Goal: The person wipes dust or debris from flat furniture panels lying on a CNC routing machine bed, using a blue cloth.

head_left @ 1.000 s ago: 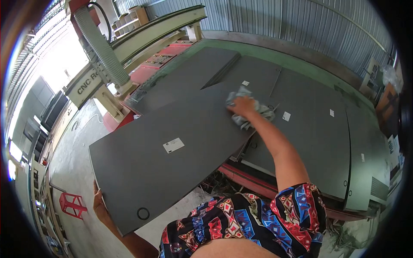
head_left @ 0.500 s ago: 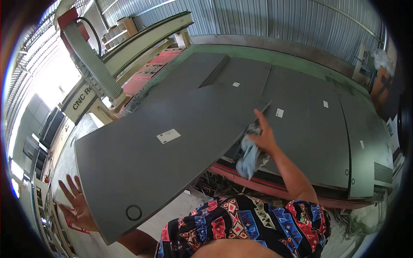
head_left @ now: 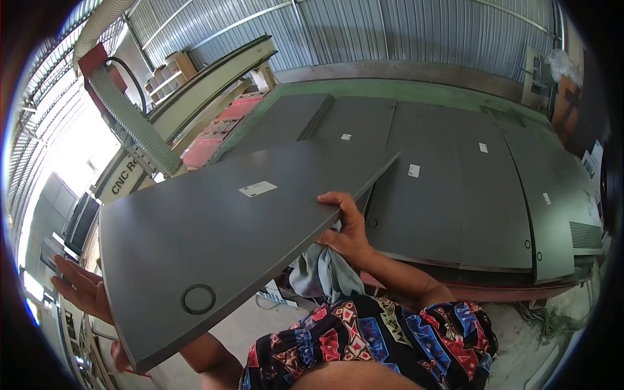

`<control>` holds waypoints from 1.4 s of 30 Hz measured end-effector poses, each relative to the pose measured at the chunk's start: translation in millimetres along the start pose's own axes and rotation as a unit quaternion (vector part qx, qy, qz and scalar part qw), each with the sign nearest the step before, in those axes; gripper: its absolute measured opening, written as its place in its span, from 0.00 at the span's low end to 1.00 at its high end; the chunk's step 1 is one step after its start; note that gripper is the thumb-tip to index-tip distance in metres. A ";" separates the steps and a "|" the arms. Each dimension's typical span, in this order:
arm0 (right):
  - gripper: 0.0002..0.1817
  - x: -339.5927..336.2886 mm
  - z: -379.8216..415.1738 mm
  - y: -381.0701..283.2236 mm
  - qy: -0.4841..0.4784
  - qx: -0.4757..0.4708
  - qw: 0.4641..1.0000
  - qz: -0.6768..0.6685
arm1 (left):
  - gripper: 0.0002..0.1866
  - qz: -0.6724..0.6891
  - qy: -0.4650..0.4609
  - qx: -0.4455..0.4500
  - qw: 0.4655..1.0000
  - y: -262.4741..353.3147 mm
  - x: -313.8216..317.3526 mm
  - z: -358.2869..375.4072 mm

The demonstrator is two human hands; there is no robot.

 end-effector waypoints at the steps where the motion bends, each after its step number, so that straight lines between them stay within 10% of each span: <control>1: 0.32 -0.2 -4.5 3.6 0.016 0.010 1.000 -0.016 | 0.45 -0.233 0.042 0.080 0.968 -5.7 25.4 2.1; 2: 0.32 -3.1 -7.2 2.4 0.030 -0.001 0.999 -0.013 | 0.42 -0.451 0.083 0.155 0.875 -2.8 41.9 3.3; 5: 0.30 -13.5 -19.5 -1.5 0.061 -0.037 0.997 0.000 | 0.34 -0.414 0.005 0.236 0.879 -10.2 16.6 -3.7; 15: 0.30 -19.7 -58.5 -30.6 -0.007 -0.093 0.993 0.079 | 0.15 -0.472 -0.353 0.001 0.808 -3.5 -25.8 20.8; 19: 0.31 -13.0 -78.9 -40.9 -0.069 -0.067 0.991 0.092 | 0.04 -0.521 -0.186 -0.034 0.832 14.1 -29.9 35.1; 25: 0.36 19.1 -112.0 -70.0 -0.167 -0.098 0.963 0.190 | 0.30 -0.547 -0.011 -0.041 0.836 57.7 -80.2 64.6; 38: 0.42 121.2 -129.8 -61.7 -0.315 -0.088 0.921 0.210 | 0.28 -0.651 0.120 -0.210 0.719 101.0 -88.5 132.9; 39: 0.42 129.9 -128.8 -57.8 -0.328 -0.085 0.917 0.209 | 0.26 -0.660 0.168 -0.321 0.657 108.2 -111.3 148.9; 42: 0.43 157.9 -125.9 -39.4 -0.369 -0.082 0.902 0.208 | 0.45 -0.590 0.260 -0.394 0.655 100.5 -104.5 164.6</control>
Point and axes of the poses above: each hand's wrist, its own z-axis away from the middle knuckle, its own x-axis out of the palm, y = z × x, the point moved 6 cm from there along -z, towards the middle knuckle, and after that the axes turned 12 degrees about y, right-handed, at the moved point
